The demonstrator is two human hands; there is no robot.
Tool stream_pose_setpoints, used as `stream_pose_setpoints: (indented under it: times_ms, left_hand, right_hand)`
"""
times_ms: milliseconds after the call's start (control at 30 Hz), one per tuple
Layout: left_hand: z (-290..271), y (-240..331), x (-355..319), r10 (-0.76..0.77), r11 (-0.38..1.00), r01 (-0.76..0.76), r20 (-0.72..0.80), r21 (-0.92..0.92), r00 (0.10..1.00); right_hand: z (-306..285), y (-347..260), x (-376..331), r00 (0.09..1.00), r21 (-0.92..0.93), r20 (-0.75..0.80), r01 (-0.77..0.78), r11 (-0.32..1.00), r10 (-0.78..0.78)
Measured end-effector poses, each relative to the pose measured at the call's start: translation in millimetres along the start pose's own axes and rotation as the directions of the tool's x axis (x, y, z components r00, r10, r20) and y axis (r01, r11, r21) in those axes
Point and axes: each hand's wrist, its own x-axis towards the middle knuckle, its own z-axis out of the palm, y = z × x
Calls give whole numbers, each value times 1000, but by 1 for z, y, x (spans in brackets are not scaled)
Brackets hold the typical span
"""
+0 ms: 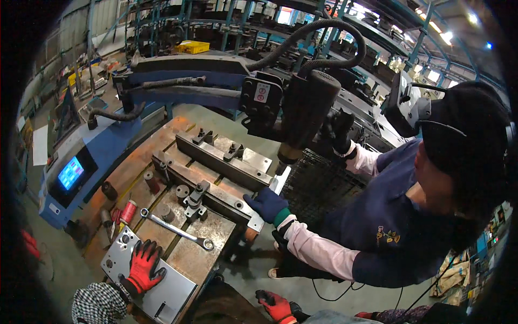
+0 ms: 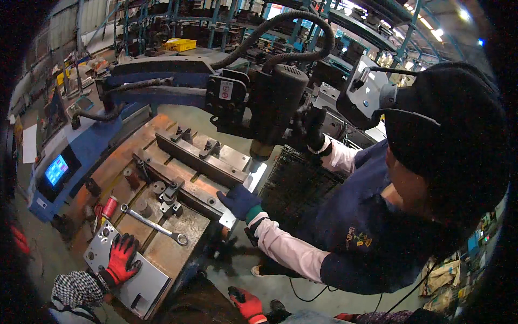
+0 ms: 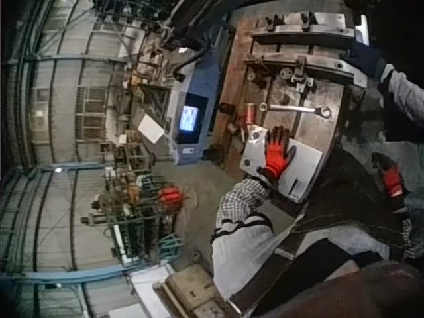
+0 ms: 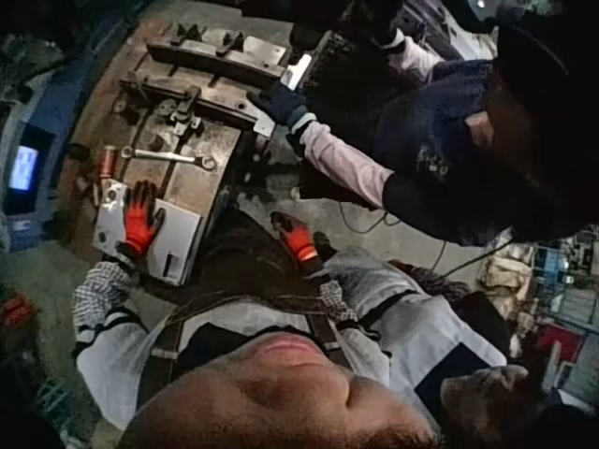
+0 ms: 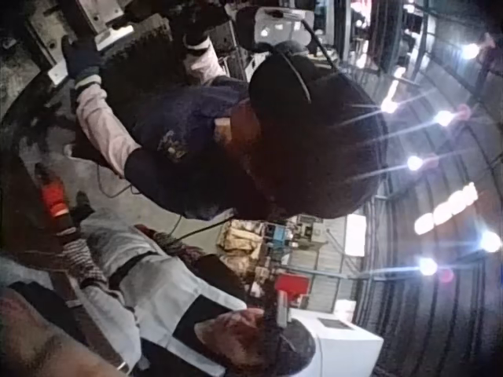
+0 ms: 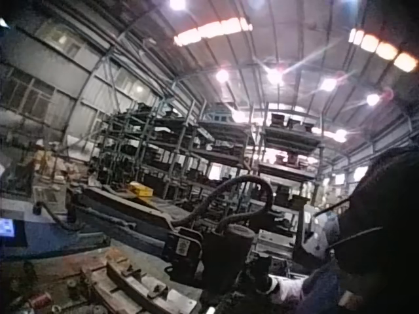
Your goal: Positioning metal plates into a jig and using a pneumatic tapping machine to create threaded holes.
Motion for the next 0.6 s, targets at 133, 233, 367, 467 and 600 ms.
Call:
stream_pose_setpoints:
  times_ms: [133, 233, 367, 467, 600]
  left_hand:
    - [2, -3, -3, -13, 1000, 13, -13, 20, 1000]
    - [3, -4, -3, -17, 1000, 18, -11, 24, 1000]
    - [5, -6, 0, -9, 1000, 9, -2, 18, 1000]
    - [4, -8, -3, -11, 999, 11, -6, 40, 1000]
    - [3, -8, -3, -7, 999, 7, -4, 48, 1000]
  right_hand:
    - [3, 0, 0, 1000, 3, 11, 8, 1000, -8]
    - [5, 1, -1, 1000, 6, 17, 8, 1000, -8]
    - [4, 2, -3, 1000, 10, 20, 3, 1000, -3]
    - [5, 0, -1, 1000, 11, 26, 4, 1000, -5]
    - [4, 0, -4, 1000, 11, 30, 4, 1000, -4]
